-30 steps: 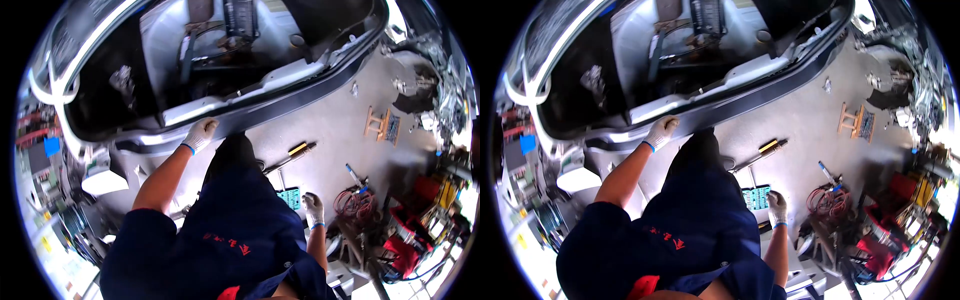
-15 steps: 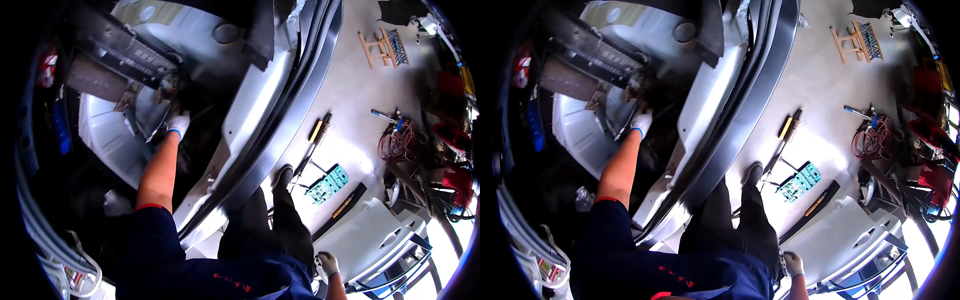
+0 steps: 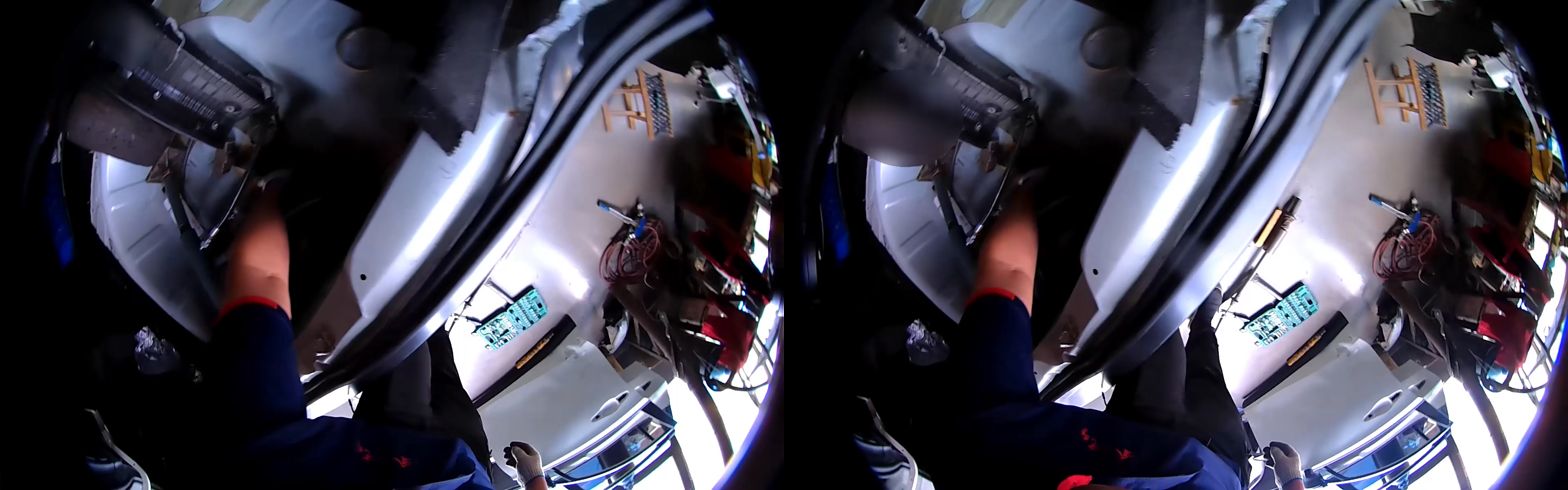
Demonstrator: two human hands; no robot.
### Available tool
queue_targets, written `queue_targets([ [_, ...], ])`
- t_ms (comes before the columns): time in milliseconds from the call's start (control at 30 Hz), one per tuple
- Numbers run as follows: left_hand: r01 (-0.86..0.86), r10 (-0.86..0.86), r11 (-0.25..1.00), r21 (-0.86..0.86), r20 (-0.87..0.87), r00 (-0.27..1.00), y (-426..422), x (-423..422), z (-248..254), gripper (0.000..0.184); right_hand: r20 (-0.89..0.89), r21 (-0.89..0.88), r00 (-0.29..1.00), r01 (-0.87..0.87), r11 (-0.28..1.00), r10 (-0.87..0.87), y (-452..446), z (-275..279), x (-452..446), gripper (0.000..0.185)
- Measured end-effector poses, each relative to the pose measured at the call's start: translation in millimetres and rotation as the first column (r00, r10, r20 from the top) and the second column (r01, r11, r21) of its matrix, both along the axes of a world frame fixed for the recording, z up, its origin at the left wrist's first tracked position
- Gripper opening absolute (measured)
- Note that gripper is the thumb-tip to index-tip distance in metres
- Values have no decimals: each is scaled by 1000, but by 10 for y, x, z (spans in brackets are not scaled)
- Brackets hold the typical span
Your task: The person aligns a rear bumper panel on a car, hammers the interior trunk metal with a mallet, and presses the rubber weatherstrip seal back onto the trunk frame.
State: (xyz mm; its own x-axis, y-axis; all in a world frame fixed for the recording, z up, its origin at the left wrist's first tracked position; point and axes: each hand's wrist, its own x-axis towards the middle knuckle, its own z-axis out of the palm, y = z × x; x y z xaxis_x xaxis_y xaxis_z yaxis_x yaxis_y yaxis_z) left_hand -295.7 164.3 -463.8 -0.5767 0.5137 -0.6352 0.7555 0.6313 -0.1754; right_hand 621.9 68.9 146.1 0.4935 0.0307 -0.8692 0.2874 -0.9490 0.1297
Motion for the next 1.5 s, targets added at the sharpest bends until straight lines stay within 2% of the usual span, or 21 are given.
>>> queue_targets([
  [67, -115, 151, 984, -135, 288, 946, -237, -279, -421, 53, -2, -25, 1000, -10, 1000, 10, 27, -23, 16, 25],
  [100, -117, 154, 983, -142, 284, 946, -259, -324, -700, 53, 18, -21, 1000, 0, 1000, 0, 77, -11, -23, 24],
  [200, -466, 448, 885, -17, 308, 839, -77, -29, -38, 44, 43, -35, 999, -14, 999, 15, 139, 3, -37, 23],
  [267, -768, 667, 634, 93, 438, 603, 53, 68, 240, 39, 33, -68, 996, -76, 995, 79, 200, 38, -39, 23],
  [300, -902, 729, 412, 126, 548, 409, 162, 111, 360, 36, 26, -59, 998, -62, 996, 64, 237, 30, -28, 23],
  [367, -996, 675, -24, 88, 736, 48, 294, 157, 604, 30, 25, -46, 997, -67, 997, 68, 338, 44, -84, 23],
  [400, -982, 597, -188, 38, 798, -84, 369, 155, 732, 28, 26, -25, 997, -65, 998, 66, 392, 25, -118, 23],
  [467, -922, 447, -377, -82, 856, -259, 388, 97, 954, 22, 19, -19, 998, -55, 998, 56, 448, 31, -127, 23],
  [533, -857, 314, -471, -209, 869, -383, 304, -29, 1215, 17, 4, -17, 997, -75, 997, 75, 446, -10, -103, 24],
  [600, -817, 214, -485, -313, 863, -458, 231, -144, 1471, 12, -8, 2, 997, -74, 997, 74, 488, 16, -173, 24],
  [667, -748, 150, -556, -362, 842, -519, 256, 79, 2139, 14, -64, 13, 993, -103, 995, 104, 496, 19, -196, 25],
  [733, -682, 81, -544, -489, 779, -622, 75, 148, 2441, 13, -72, 44, 992, -102, 994, 105, 528, 33, -218, 26],
  [867, -370, -71, -519, -770, 471, -879, -147, 478, 3148, 19, -112, 53, 983, -139, 989, 144, 612, 94, -199, 29],
  [1000, -408, 82, -437, -802, 416, -906, -236, 851, 3745, 23, -118, 28, 967, -224, 974, 226, 858, 59, -159, 30],
  [1133, -655, 181, -340, -675, 637, -750, -483, 1131, 4235, 20, -242, 72, 900, -357, 931, 364, 1314, -271, 107, 32],
  [1200, -726, 356, -455, -516, 642, -679, -512, 1254, 4517, 19, -255, 141, 852, -435, 889, 457, 1787, -336, 51, 28],
  [1233, -809, 416, -337, -482, 694, -587, -590, 1295, 4581, 19, -302, 197, 847, -394, 898, 438, 1966, -576, 144, 26],
  [1267, -812, 411, -346, -470, 702, -582, -718, 1328, 4667, 19, -352, 295, 863, -264, 918, 361, 2151, -708, 302, 23],
  [1333, -628, 133, -431, -648, 643, -754, -810, 1453, 4933, 20, -320, 366, 875, -240, 899, 364, 2631, -770, 189, 24],
  [1367, -556, -15, -390, -734, 609, -793, -869, 1562, 5076, 22, -397, 339, 855, -201, 919, 334, 2895, -814, 223, 23],
  [1500, -558, -58, -393, -731, 625, -779, -866, 2382, 5824, 22, -335, 467, 801, -316, 826, 496, 3552, -1000, 56, 23],
])
